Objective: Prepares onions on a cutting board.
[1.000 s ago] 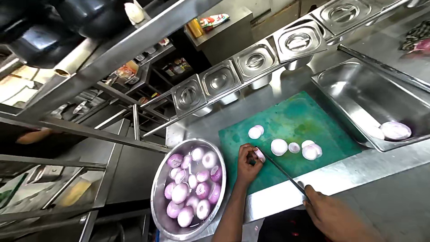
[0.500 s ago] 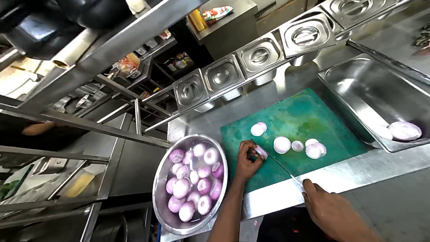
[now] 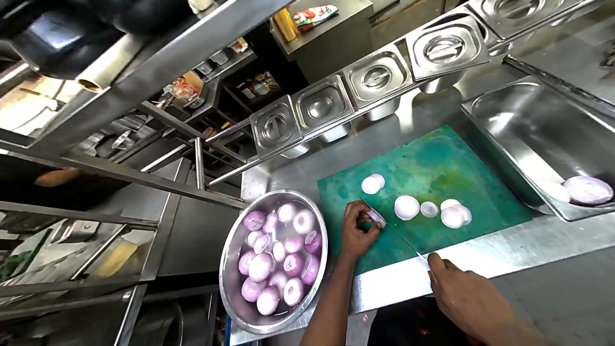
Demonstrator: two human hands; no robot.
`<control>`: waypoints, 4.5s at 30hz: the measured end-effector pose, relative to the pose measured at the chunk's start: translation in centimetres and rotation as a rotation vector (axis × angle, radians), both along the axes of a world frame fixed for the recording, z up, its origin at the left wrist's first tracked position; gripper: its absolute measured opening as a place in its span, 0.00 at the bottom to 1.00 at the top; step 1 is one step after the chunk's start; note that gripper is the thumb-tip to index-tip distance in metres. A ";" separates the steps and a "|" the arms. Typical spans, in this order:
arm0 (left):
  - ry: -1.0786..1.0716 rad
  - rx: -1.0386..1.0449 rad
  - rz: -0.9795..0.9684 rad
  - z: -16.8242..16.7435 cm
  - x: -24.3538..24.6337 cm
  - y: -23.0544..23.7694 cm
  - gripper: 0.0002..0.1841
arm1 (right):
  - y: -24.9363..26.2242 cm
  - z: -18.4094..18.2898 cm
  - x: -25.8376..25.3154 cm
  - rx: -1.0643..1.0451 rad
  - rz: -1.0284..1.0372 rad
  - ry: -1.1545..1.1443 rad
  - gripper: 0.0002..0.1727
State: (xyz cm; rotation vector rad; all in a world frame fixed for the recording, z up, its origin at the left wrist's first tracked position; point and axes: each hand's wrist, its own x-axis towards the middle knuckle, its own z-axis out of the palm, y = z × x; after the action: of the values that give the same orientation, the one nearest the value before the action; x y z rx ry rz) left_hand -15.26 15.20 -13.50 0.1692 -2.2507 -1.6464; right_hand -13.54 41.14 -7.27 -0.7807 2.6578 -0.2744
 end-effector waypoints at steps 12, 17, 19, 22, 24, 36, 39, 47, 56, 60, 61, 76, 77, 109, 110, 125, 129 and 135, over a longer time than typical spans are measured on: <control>0.076 -0.022 0.030 -0.5 0.1 0.4 0.22 | 1.1 -0.9 -0.4 0.117 -0.010 -0.329 0.23; 0.063 -0.010 0.026 -0.5 0.3 0.5 0.23 | 5.9 -1.5 2.8 0.055 -0.058 -0.255 0.20; 0.069 0.004 0.016 -0.6 0.2 0.3 0.24 | 5.4 -2.3 2.6 -0.033 -0.060 -0.115 0.17; 0.067 0.008 0.009 -0.6 0.2 0.2 0.24 | 3.3 -2.9 1.8 -0.139 -0.069 0.101 0.14; 0.060 -0.009 0.010 -0.6 0.2 0.2 0.24 | 1.9 -2.1 1.2 -0.137 -0.062 0.128 0.13; 0.075 -0.046 0.025 -0.4 0.3 0.3 0.22 | 1.0 -0.9 1.3 -0.037 -0.011 0.176 0.11; 0.066 -0.044 0.028 -0.4 0.3 0.4 0.22 | 0.5 -0.3 0.8 -0.002 0.002 0.107 0.13; 0.087 -0.054 0.052 -0.7 0.3 0.5 0.22 | -3.5 1.3 -2.9 0.095 0.035 -0.257 0.19; 0.126 -0.053 0.063 -1.2 0.3 0.4 0.22 | 3.7 -1.2 1.5 0.080 -0.036 -0.317 0.23; 0.118 -0.027 0.066 -1.3 0.2 0.4 0.22 | 6.2 -1.3 2.0 0.033 -0.046 -0.360 0.23; 0.118 -0.024 0.066 -1.3 0.2 0.4 0.22 | 6.4 -1.6 1.4 -0.018 -0.043 -0.429 0.25; -0.477 -0.764 -0.135 3.2 -3.6 2.1 0.41 | 11.7 -3.1 -1.1 -0.644 -0.318 -0.789 0.18; -0.563 -0.796 -0.167 4.1 -4.1 2.3 0.38 | 12.1 -3.3 -1.1 -0.631 -0.308 -0.762 0.19; -0.852 -0.902 -0.224 9.5 -10.4 2.4 0.36 | 14.6 -4.5 0.2 -0.609 -0.348 -0.560 0.23; -0.856 -0.901 -0.217 8.9 -10.4 2.0 0.36 | 14.4 -4.4 0.1 -0.601 -0.347 -0.551 0.22; -0.946 -1.037 -0.282 7.8 -9.9 4.0 0.37 | 14.1 -4.3 -0.1 -0.556 -0.337 -0.512 0.24; -0.881 -0.894 -0.189 9.5 -10.6 1.1 0.35 | 14.4 -4.6 0.0 -0.576 -0.340 -0.506 0.24; -0.871 -0.920 -0.133 8.2 -13.6 -0.4 0.37 | 14.3 -4.7 -0.5 -0.561 -0.327 -0.483 0.24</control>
State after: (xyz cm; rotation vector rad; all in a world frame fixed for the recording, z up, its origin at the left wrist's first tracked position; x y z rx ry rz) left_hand -28.88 14.76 -5.30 0.5775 -3.4614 -0.4039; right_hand -14.01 55.45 -11.96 -0.3464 2.2353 -1.1680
